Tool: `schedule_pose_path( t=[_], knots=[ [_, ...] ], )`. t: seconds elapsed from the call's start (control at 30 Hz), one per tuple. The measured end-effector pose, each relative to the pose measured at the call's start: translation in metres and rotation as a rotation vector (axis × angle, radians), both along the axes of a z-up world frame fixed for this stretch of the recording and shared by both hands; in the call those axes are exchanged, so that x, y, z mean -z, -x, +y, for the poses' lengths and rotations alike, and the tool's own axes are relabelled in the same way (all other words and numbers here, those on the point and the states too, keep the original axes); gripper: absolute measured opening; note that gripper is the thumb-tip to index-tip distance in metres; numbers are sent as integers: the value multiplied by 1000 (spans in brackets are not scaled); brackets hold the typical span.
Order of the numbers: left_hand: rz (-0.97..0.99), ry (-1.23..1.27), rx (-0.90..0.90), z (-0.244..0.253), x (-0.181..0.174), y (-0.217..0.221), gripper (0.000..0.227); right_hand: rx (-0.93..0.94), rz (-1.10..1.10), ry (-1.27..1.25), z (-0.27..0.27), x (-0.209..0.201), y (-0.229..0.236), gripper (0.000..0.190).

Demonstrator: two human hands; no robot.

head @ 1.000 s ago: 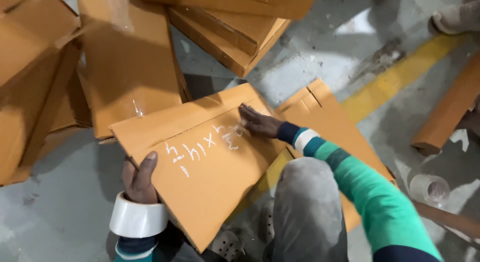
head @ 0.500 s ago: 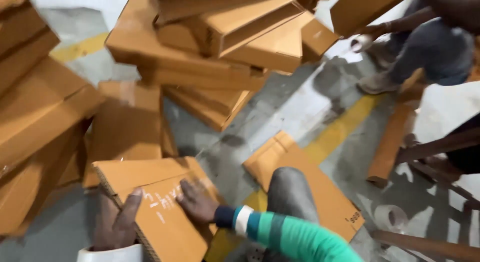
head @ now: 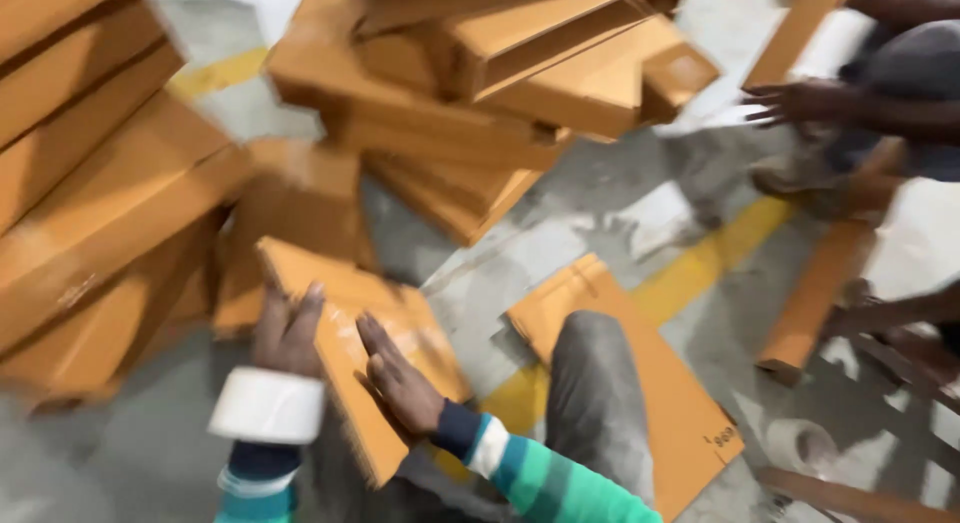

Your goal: The recorder is folding and taping cardboard boxes in a factory or warehouse setting.

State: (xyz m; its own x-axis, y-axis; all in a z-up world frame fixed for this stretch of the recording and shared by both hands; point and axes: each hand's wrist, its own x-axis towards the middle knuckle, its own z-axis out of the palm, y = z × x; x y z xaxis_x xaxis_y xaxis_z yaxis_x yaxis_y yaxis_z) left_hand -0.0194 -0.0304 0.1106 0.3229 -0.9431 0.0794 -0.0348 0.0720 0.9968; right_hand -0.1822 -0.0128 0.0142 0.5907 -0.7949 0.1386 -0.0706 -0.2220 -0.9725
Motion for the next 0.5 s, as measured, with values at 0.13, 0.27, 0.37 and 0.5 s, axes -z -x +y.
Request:
schedule_pose_path(
  t=[0.13, 0.27, 0.37, 0.5],
  knots=[
    [5, -66, -50, -1, -2, -11, 54, -67, -202, 222, -4, 7, -15, 77],
    [15, -84, -49, 6, -6, -12, 55, 51, 19, -20, -21, 45, -30, 75],
    [-10, -59, -51, 1, -6, -12, 55, 17, 3, 203, -2, -15, -27, 77],
    [-105, -106, -59, 2, -11, -7, 54, 84, 85, -44, -32, 48, -24, 76]
  ],
)
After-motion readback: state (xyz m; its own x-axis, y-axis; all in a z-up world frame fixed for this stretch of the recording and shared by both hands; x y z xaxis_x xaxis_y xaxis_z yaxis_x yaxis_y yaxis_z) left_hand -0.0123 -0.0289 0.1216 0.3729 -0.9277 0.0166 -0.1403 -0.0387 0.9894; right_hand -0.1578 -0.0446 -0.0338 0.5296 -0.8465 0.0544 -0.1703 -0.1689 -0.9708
